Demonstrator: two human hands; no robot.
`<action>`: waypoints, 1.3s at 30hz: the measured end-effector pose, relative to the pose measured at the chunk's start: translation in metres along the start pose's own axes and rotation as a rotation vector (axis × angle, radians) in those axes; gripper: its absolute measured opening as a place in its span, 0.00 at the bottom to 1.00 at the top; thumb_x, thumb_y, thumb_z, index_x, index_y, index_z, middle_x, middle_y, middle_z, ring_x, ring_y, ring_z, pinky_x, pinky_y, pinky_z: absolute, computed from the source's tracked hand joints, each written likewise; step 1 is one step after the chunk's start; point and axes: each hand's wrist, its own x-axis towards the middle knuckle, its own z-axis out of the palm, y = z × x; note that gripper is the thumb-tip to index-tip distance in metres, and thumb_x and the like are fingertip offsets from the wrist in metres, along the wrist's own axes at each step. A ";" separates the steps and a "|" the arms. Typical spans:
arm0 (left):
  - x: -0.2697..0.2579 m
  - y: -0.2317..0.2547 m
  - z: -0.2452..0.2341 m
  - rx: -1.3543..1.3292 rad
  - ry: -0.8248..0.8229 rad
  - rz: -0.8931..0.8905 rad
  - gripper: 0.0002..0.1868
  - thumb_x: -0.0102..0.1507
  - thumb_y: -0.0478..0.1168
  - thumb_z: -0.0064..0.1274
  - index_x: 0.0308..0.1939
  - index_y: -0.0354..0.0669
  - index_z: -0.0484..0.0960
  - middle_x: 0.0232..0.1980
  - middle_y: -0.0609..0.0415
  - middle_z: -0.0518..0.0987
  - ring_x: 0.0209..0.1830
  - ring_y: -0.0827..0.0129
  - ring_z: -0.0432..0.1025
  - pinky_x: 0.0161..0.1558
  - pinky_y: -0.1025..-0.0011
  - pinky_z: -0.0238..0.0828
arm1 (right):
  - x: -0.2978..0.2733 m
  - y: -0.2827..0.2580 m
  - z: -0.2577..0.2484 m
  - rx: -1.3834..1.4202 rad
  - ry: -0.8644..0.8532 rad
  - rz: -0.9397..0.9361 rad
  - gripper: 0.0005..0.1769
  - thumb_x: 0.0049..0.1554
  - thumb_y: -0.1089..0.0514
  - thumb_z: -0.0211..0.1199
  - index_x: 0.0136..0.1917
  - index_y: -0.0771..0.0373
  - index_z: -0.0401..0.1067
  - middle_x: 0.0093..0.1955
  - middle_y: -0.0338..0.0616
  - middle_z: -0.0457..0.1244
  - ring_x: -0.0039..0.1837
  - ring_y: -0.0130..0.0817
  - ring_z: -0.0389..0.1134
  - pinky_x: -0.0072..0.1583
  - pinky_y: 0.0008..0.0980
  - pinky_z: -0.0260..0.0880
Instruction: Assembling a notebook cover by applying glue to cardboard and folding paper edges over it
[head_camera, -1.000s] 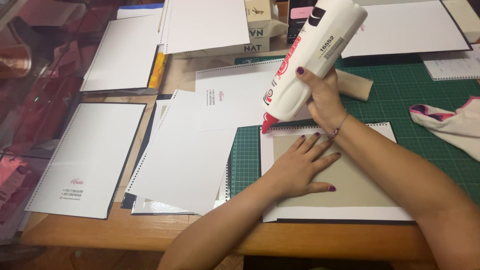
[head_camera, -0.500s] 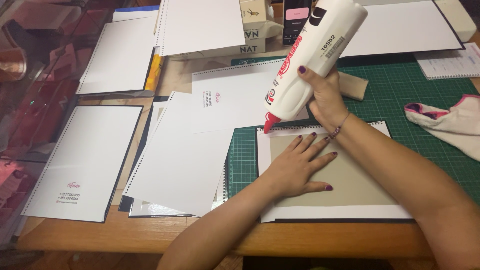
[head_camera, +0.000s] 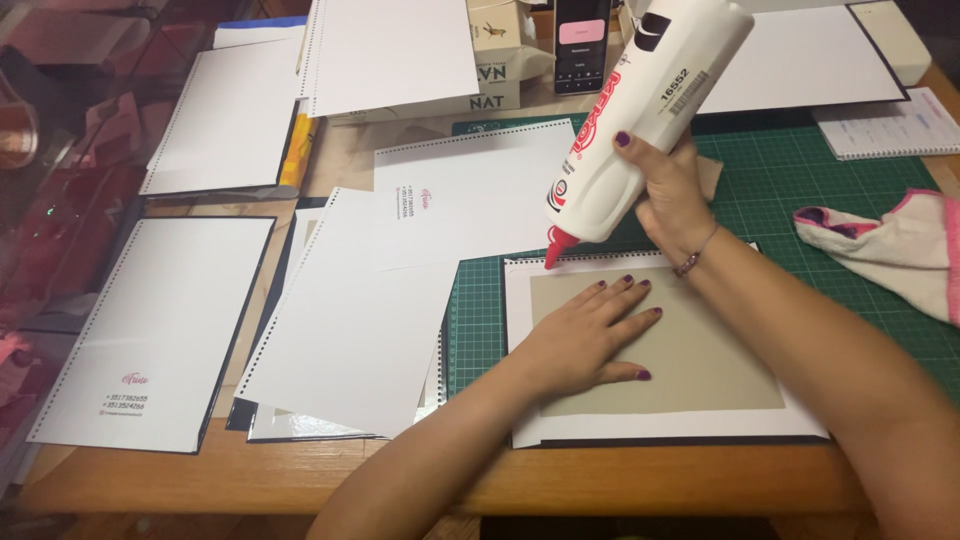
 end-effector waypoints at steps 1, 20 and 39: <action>0.000 -0.002 -0.003 0.000 0.000 0.001 0.42 0.66 0.69 0.39 0.78 0.52 0.62 0.81 0.43 0.59 0.84 0.52 0.51 0.82 0.54 0.42 | 0.000 -0.001 -0.002 -0.001 0.001 -0.001 0.35 0.55 0.51 0.78 0.69 0.48 0.59 0.61 0.35 0.65 0.65 0.31 0.69 0.69 0.40 0.76; -0.002 -0.004 -0.024 -0.267 0.005 0.058 0.34 0.63 0.54 0.57 0.69 0.43 0.73 0.74 0.39 0.69 0.78 0.45 0.60 0.79 0.51 0.50 | -0.002 -0.027 -0.046 -0.046 0.058 -0.040 0.33 0.55 0.51 0.78 0.67 0.52 0.63 0.59 0.38 0.67 0.61 0.33 0.72 0.67 0.40 0.79; -0.004 -0.010 -0.020 -0.242 -0.021 0.133 0.33 0.66 0.48 0.55 0.71 0.37 0.69 0.79 0.38 0.61 0.79 0.43 0.55 0.77 0.49 0.48 | -0.006 -0.045 -0.110 0.109 0.157 -0.107 0.33 0.49 0.59 0.74 0.67 0.61 0.67 0.64 0.41 0.68 0.65 0.33 0.72 0.68 0.34 0.79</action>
